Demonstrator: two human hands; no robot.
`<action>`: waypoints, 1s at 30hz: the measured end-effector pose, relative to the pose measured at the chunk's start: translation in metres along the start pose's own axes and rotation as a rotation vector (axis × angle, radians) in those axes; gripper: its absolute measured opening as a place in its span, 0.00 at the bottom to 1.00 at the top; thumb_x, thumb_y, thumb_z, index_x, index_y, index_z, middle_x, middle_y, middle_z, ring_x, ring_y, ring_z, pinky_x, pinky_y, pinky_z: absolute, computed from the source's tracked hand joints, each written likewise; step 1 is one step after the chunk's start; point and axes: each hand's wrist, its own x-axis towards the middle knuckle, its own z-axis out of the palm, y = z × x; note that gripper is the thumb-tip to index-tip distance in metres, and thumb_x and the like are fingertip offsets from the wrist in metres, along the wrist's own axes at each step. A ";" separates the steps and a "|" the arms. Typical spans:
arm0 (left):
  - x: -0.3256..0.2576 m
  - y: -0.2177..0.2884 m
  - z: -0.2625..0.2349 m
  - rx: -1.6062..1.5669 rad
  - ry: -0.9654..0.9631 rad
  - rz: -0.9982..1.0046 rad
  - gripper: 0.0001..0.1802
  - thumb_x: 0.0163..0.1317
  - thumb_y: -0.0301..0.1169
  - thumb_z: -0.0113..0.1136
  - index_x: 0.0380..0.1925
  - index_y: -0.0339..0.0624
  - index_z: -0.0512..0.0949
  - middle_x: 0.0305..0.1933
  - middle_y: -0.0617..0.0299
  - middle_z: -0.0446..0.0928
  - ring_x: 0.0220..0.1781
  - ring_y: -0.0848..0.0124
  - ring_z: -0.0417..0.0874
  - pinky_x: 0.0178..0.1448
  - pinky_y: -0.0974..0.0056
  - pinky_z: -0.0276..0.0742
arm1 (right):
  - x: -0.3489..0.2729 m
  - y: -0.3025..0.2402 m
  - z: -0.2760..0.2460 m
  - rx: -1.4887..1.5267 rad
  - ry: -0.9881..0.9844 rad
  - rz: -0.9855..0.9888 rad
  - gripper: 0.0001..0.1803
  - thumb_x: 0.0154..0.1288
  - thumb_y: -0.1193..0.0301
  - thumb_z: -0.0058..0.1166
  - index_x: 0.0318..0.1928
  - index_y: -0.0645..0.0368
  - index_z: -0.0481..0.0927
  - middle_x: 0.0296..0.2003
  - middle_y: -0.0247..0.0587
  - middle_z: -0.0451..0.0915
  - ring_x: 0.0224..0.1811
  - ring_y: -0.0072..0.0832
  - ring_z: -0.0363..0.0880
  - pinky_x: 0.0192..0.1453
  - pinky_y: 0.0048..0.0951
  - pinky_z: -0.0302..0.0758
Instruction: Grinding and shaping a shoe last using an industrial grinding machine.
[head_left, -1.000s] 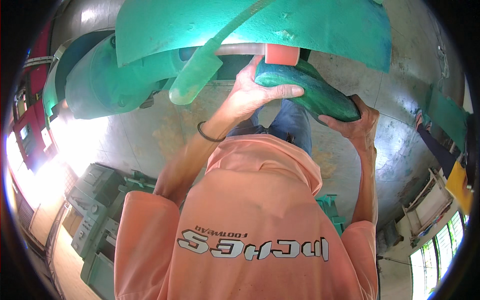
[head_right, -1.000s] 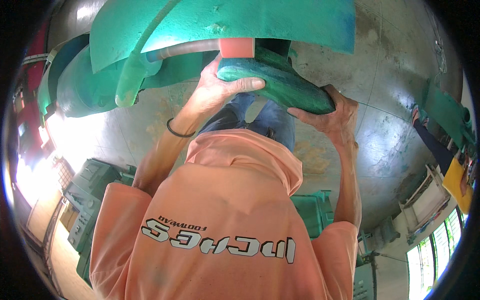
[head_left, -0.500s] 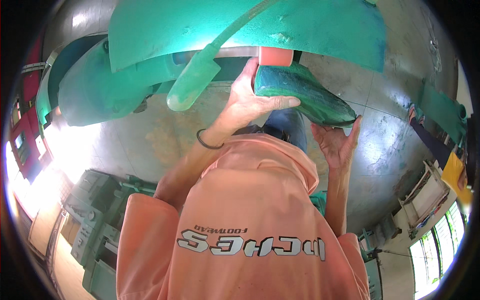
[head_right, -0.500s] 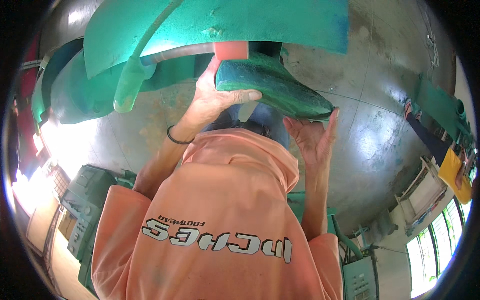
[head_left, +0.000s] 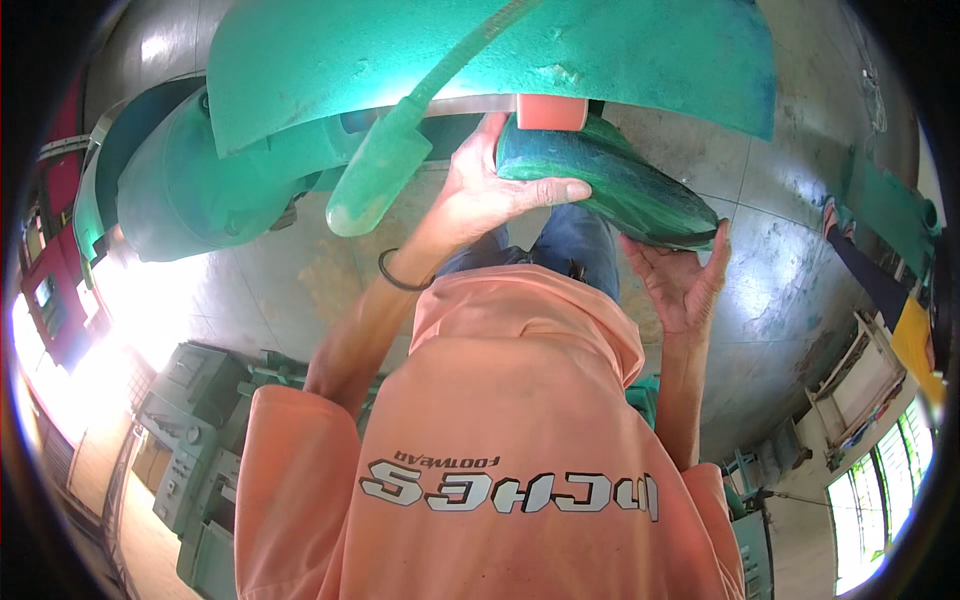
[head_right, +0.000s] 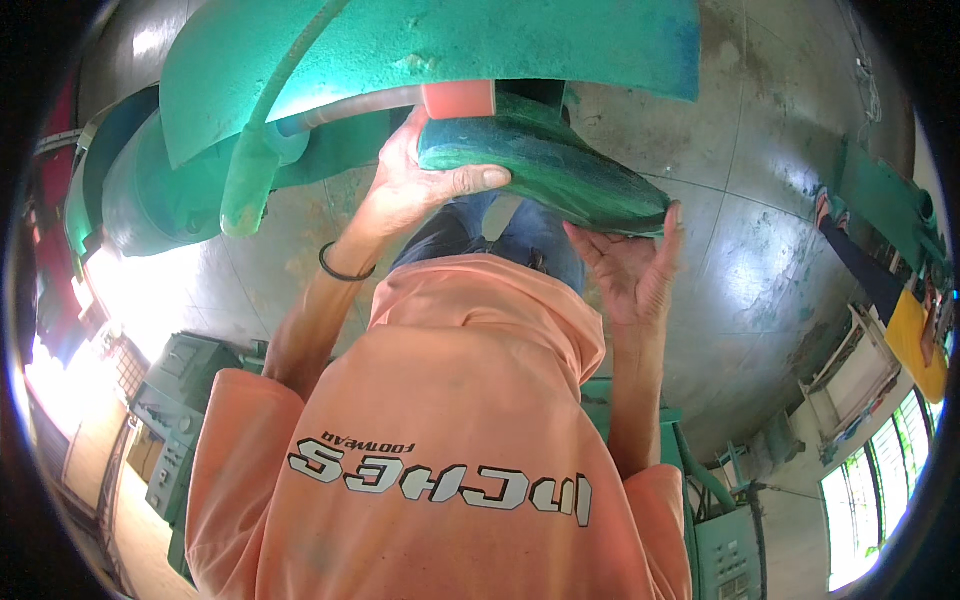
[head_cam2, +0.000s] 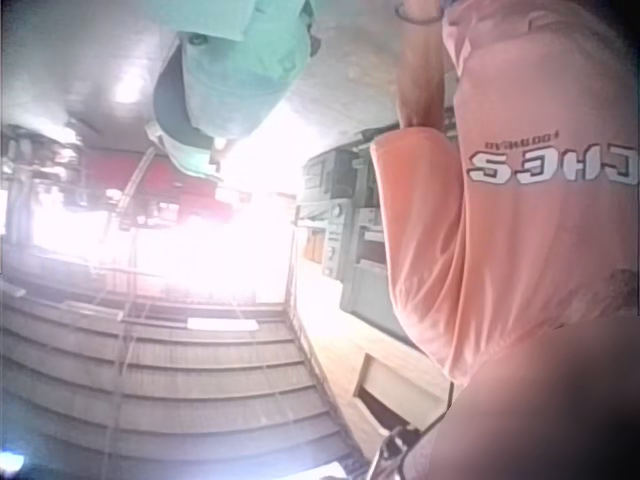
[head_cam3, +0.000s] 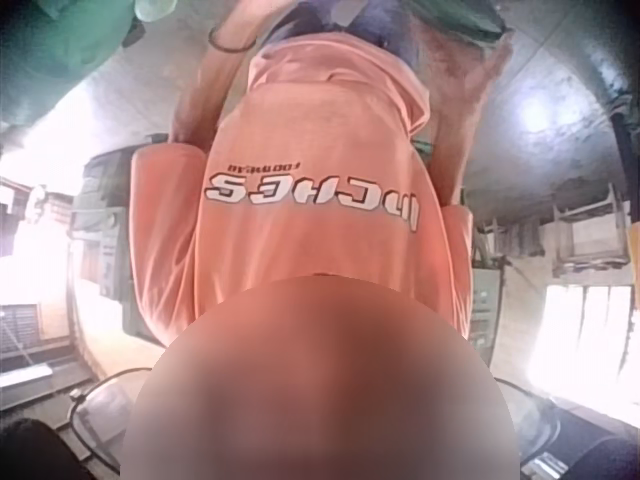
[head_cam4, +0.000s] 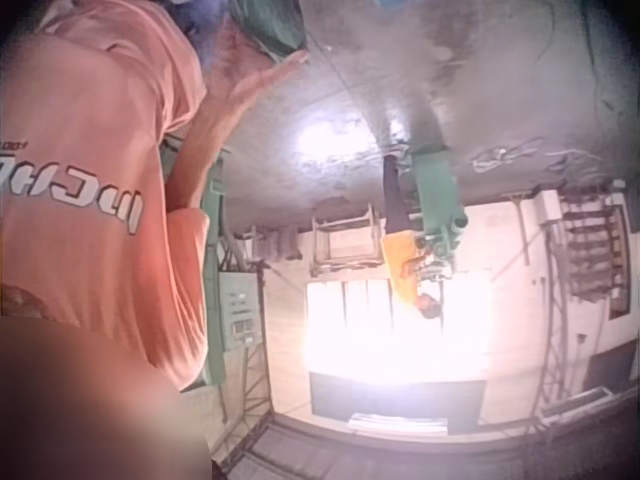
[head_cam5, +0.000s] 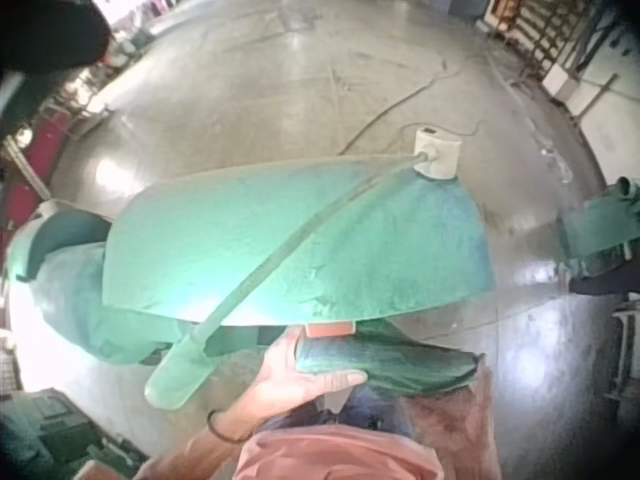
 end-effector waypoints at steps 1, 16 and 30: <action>-0.003 0.004 0.002 0.023 0.009 0.010 0.50 0.45 0.36 0.86 0.65 0.36 0.67 0.54 0.61 0.82 0.57 0.73 0.82 0.64 0.64 0.77 | 0.000 -0.004 0.002 -0.001 0.001 0.001 0.50 0.65 0.39 0.60 0.71 0.65 0.60 0.66 0.63 0.67 0.71 0.54 0.66 0.73 0.60 0.70; -0.008 -0.001 -0.003 0.007 0.081 0.015 0.51 0.44 0.40 0.87 0.64 0.33 0.66 0.54 0.58 0.82 0.56 0.72 0.82 0.63 0.64 0.78 | 0.005 -0.024 0.026 -0.300 -0.050 -0.037 0.52 0.65 0.36 0.56 0.71 0.67 0.60 0.67 0.63 0.66 0.69 0.53 0.70 0.72 0.55 0.73; -0.018 -0.010 -0.006 -0.150 0.206 -0.082 0.66 0.42 0.34 0.88 0.71 0.18 0.50 0.57 0.50 0.80 0.57 0.70 0.82 0.61 0.68 0.79 | 0.010 -0.023 0.037 -0.315 -0.071 -0.038 0.51 0.66 0.39 0.58 0.70 0.69 0.56 0.65 0.67 0.67 0.65 0.60 0.74 0.65 0.57 0.79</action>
